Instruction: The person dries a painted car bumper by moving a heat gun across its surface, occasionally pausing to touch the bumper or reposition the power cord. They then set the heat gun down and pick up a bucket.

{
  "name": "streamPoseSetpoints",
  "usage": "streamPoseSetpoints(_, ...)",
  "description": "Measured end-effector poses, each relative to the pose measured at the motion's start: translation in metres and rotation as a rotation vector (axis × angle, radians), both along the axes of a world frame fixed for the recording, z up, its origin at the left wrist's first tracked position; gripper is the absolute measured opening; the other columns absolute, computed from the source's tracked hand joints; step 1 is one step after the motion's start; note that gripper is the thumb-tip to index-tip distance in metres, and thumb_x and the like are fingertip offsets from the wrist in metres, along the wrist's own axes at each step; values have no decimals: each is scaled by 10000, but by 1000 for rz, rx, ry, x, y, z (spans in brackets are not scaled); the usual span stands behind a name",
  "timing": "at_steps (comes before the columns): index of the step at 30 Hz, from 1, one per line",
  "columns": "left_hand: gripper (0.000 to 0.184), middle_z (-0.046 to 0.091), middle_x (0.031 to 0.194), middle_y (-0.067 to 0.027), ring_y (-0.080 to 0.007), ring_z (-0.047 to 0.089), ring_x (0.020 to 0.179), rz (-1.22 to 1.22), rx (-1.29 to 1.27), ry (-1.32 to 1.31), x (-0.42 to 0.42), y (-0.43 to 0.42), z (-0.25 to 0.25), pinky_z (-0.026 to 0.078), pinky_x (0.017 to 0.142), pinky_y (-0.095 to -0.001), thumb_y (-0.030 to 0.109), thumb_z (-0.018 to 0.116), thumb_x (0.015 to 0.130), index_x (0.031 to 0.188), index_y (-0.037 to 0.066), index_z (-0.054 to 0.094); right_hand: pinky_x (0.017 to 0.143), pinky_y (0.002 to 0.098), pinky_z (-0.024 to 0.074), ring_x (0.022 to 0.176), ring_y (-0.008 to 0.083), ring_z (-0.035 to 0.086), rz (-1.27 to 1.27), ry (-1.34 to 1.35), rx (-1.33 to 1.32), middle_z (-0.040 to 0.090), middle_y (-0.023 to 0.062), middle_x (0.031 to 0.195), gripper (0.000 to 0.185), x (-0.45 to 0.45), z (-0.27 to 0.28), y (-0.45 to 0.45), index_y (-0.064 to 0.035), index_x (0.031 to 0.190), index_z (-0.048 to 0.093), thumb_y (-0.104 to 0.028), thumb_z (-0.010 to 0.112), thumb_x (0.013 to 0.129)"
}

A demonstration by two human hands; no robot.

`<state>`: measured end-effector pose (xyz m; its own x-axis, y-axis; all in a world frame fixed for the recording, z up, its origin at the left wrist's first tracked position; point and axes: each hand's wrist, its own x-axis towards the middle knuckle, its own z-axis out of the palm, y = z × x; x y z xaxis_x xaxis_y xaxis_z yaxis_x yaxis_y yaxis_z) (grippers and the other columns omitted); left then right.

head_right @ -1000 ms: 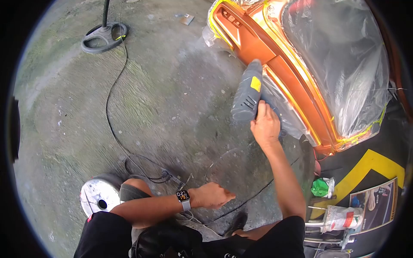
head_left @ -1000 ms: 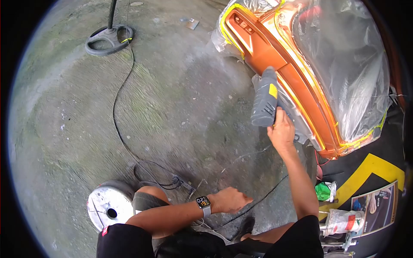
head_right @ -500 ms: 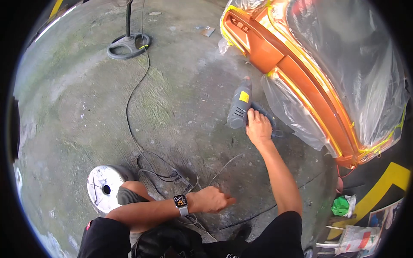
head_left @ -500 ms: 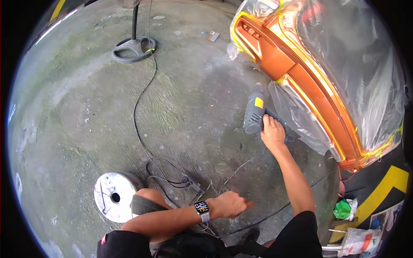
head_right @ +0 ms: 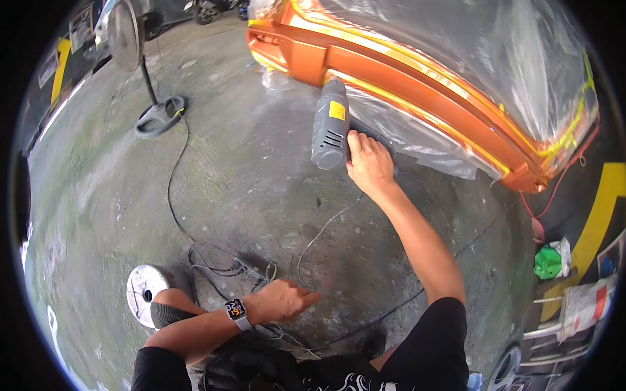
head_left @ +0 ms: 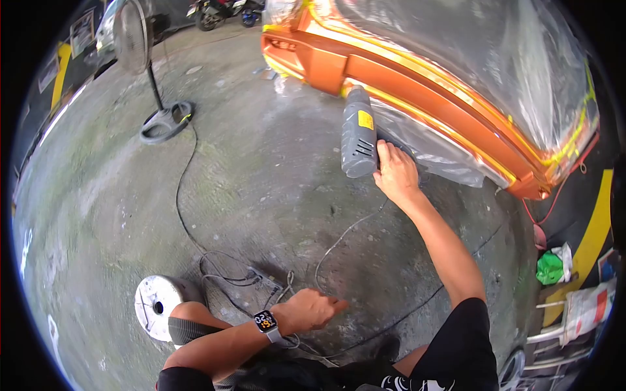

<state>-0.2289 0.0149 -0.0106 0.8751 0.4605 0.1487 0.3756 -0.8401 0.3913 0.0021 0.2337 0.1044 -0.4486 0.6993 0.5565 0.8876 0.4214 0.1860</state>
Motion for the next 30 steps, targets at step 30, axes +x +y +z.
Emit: streamPoseSetpoints(30, 186, 672, 712, -107, -317, 677, 688, -106, -66, 203, 143, 5, -26, 535, 617, -423, 226, 692, 857, 983, 99, 642, 788, 453, 542, 920, 380, 655, -564, 215, 230, 637, 169, 1039, 669, 444, -31, -202, -51, 1196, 472, -101, 776, 602)
